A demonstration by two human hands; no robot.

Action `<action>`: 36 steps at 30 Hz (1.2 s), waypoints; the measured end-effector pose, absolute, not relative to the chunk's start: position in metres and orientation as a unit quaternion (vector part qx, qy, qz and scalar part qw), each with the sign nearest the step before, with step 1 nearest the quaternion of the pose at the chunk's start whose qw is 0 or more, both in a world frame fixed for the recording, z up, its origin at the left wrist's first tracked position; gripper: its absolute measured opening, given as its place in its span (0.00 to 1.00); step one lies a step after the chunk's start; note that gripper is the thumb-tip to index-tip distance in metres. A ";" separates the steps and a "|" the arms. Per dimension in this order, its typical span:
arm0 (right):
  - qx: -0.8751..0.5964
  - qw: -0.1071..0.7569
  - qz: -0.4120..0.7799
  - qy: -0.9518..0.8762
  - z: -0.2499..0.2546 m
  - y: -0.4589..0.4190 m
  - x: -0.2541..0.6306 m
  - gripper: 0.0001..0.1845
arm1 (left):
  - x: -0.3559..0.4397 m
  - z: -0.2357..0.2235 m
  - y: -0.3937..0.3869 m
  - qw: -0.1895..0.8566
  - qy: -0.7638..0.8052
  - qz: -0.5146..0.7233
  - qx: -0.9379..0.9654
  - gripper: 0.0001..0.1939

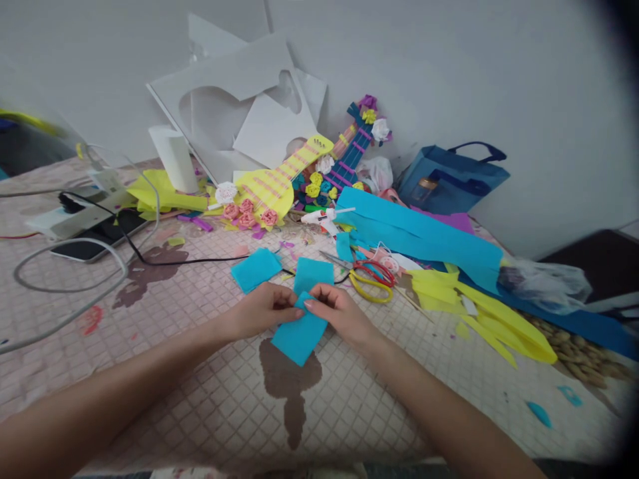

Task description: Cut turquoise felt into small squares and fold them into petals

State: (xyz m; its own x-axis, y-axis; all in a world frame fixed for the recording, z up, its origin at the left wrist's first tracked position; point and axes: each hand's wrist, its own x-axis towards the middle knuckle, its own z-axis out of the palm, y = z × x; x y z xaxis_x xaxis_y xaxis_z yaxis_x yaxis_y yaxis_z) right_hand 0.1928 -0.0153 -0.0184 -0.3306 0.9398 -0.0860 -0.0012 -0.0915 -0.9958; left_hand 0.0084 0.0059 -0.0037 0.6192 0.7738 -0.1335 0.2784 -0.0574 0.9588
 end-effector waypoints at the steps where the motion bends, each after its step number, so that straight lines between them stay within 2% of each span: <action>1: -0.427 0.400 0.596 -0.550 -0.020 -0.015 0.193 0.15 | 0.009 -0.003 0.005 0.571 0.379 0.217 0.695 0.16; 6: -0.447 0.438 0.565 -0.538 -0.019 -0.011 0.196 0.15 | 0.008 -0.003 0.007 0.565 0.392 0.215 0.694 0.18; 27: -0.464 0.454 0.547 -0.528 -0.023 -0.012 0.196 0.14 | 0.008 -0.004 0.007 0.570 0.409 0.207 0.682 0.16; 36: -0.462 0.474 0.542 -0.518 -0.025 -0.009 0.198 0.15 | 0.006 -0.003 0.007 0.655 0.411 0.201 0.602 0.18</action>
